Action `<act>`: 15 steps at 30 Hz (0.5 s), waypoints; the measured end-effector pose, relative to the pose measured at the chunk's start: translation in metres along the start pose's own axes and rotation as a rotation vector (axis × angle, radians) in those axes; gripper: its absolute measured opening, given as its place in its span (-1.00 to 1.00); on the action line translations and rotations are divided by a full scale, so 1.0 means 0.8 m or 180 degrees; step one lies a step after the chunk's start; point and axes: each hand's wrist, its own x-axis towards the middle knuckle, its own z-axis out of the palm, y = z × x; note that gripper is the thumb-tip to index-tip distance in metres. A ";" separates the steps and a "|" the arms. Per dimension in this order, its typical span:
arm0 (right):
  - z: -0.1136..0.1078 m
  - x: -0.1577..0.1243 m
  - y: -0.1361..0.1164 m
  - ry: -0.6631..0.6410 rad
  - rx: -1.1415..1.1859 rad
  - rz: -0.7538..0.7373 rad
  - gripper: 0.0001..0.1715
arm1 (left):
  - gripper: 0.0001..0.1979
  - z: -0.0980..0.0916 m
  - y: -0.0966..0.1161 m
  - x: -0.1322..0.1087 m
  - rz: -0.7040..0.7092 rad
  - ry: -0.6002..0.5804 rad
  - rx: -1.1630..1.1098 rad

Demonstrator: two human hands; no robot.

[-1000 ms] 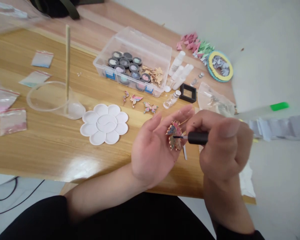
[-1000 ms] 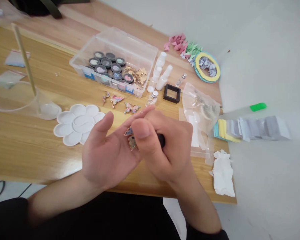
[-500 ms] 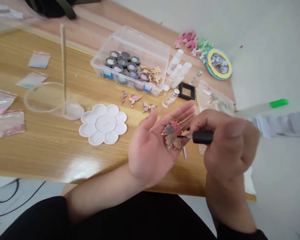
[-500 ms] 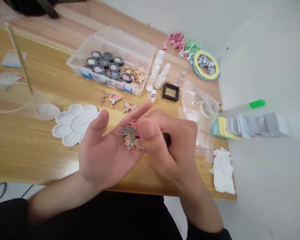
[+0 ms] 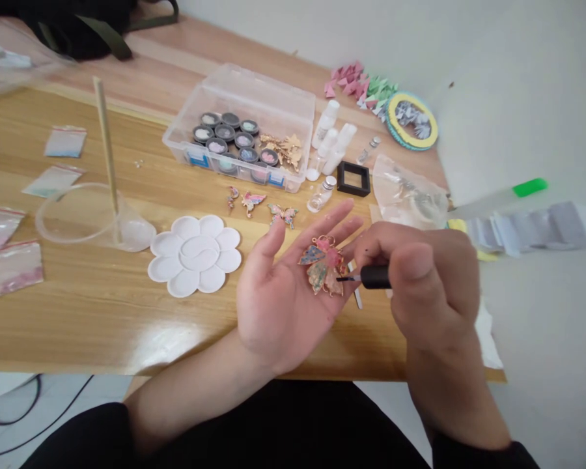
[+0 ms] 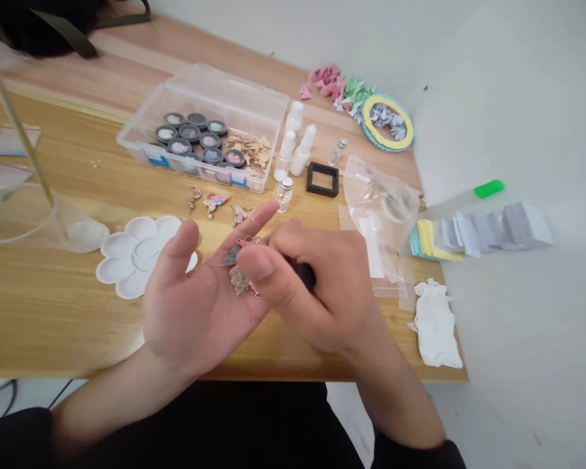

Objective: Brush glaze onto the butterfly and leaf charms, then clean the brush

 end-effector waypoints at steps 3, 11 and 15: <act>-0.001 0.002 0.001 -0.0232 0.0128 -0.0098 -0.36 | -0.47 0.000 0.000 0.000 -0.0076 0.0126 0.0106; 0.004 0.014 0.011 0.0134 -0.0054 -0.0316 -0.47 | -0.47 0.005 -0.003 0.001 -0.0015 -0.0034 -0.0254; -0.002 0.011 0.010 0.0045 0.0064 -0.0156 -0.47 | -0.49 0.005 -0.001 0.000 -0.0057 0.0052 -0.0239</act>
